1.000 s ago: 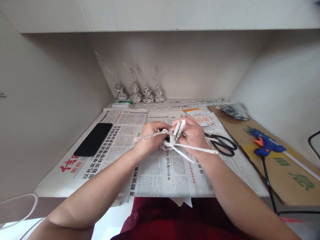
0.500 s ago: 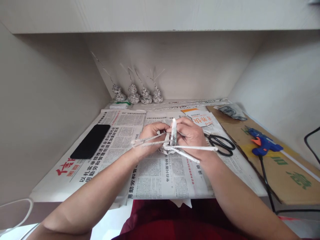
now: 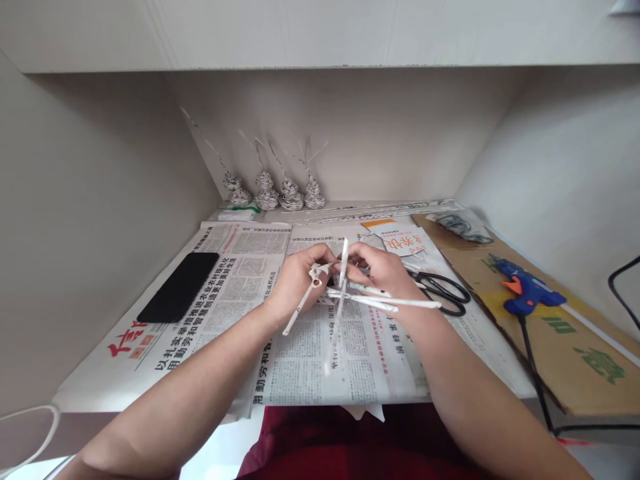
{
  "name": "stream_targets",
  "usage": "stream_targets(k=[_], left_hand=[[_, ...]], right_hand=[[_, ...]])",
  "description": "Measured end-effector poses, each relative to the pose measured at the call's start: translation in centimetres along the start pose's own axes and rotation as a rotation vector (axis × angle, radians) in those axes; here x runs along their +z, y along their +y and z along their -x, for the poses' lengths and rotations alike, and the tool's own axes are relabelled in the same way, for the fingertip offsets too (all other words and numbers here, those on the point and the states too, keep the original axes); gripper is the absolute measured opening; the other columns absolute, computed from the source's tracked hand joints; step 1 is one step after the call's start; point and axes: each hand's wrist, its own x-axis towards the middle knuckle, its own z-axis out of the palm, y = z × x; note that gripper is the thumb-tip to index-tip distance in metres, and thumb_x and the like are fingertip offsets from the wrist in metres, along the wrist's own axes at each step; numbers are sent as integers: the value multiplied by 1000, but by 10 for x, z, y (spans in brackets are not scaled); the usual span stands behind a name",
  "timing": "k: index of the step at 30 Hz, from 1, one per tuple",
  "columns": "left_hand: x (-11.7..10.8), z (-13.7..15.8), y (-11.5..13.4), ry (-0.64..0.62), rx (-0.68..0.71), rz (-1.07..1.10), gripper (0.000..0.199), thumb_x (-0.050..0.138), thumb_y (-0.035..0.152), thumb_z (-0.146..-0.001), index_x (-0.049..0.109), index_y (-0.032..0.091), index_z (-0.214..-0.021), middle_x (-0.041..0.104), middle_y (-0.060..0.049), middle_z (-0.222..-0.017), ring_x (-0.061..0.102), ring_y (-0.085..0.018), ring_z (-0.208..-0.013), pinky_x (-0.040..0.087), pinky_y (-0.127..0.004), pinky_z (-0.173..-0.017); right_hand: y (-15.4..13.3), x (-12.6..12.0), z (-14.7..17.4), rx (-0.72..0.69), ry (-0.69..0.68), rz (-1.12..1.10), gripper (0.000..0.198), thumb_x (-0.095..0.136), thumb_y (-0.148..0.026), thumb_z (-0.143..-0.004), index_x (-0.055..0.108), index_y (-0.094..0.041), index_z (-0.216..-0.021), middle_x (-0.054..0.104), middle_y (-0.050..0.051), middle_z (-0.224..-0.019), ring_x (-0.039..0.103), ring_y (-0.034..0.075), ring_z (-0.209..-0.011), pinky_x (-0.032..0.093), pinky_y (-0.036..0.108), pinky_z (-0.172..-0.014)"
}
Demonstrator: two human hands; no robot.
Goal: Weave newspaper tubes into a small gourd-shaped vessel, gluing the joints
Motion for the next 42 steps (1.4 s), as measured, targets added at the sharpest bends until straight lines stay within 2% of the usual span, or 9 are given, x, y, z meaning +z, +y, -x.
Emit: stream_targets(k=[5, 9, 15, 19, 23, 28, 31, 35, 42], left_hand=[[-1, -2, -5, 28, 6, -58, 6, 57, 20, -81, 60, 19, -76, 61, 3, -66, 57, -12, -62, 44, -22, -59], [-1, 0, -5, 13, 17, -54, 5, 56, 20, -82, 61, 19, -79, 63, 3, -69, 58, -12, -63, 45, -23, -60], [0, -2, -8, -19, 2, 77, 4, 59, 19, -81, 62, 18, -81, 66, 0, -75, 61, -13, -66, 49, -24, -63], [0, -7, -5, -35, -33, 165, 3, 64, 19, -77, 65, 16, -78, 69, -1, -75, 63, -14, -68, 50, -25, -63], [-2, -7, -3, -29, -28, 78, 7, 63, 18, -78, 68, 16, -72, 68, 0, -69, 61, -13, -63, 47, -24, -60], [-3, -7, -4, 20, 24, -103, 8, 61, 16, -77, 66, 16, -70, 67, 0, -67, 59, -14, -63, 44, -24, -60], [-3, -7, -5, 33, 42, -183, 9, 58, 14, -77, 65, 16, -72, 65, 0, -66, 58, -14, -62, 43, -24, -59], [-3, -6, -7, 42, 34, -200, 15, 54, 13, -78, 68, 16, -82, 69, -3, -74, 63, -18, -71, 49, -27, -67], [-3, -7, -10, 30, 87, -115, 29, 52, 8, -75, 72, 19, -94, 74, -4, -92, 68, -20, -87, 52, -31, -82]], right_hand=[[-3, -2, 5, 20, 17, 58, 13, 54, -18, -85, 66, -22, -84, 70, 1, -76, 63, 15, -69, 43, 25, -62], [-5, -2, 9, -37, 40, 149, 20, 50, -9, -80, 64, -23, -85, 65, -2, -70, 58, 15, -61, 39, 26, -57], [-7, -3, 11, -129, 73, 274, 21, 52, -4, -74, 58, -23, -79, 60, 1, -71, 54, 19, -69, 37, 28, -59], [-10, -4, 14, -163, 62, 276, 22, 52, -3, -73, 57, -21, -84, 61, 2, -77, 54, 20, -77, 39, 30, -67], [-10, -4, 15, -176, 89, 290, 18, 52, -4, -76, 57, -19, -83, 63, 4, -83, 53, 21, -83, 40, 32, -71], [-10, 0, 13, -189, 91, 315, 14, 52, -7, -79, 57, -20, -82, 61, 4, -79, 50, 22, -81, 41, 33, -70], [-11, 1, 11, -239, 99, 344, 16, 52, -6, -80, 60, -20, -81, 63, 5, -81, 51, 23, -86, 41, 36, -76], [-12, 2, 11, -328, 154, 357, 18, 56, -9, -84, 66, -22, -91, 69, 4, -95, 52, 26, -99, 37, 43, -88], [-6, 7, 10, -354, 202, 355, 18, 52, -18, -92, 69, -22, -88, 68, 6, -87, 56, 22, -85, 43, 37, -78]])
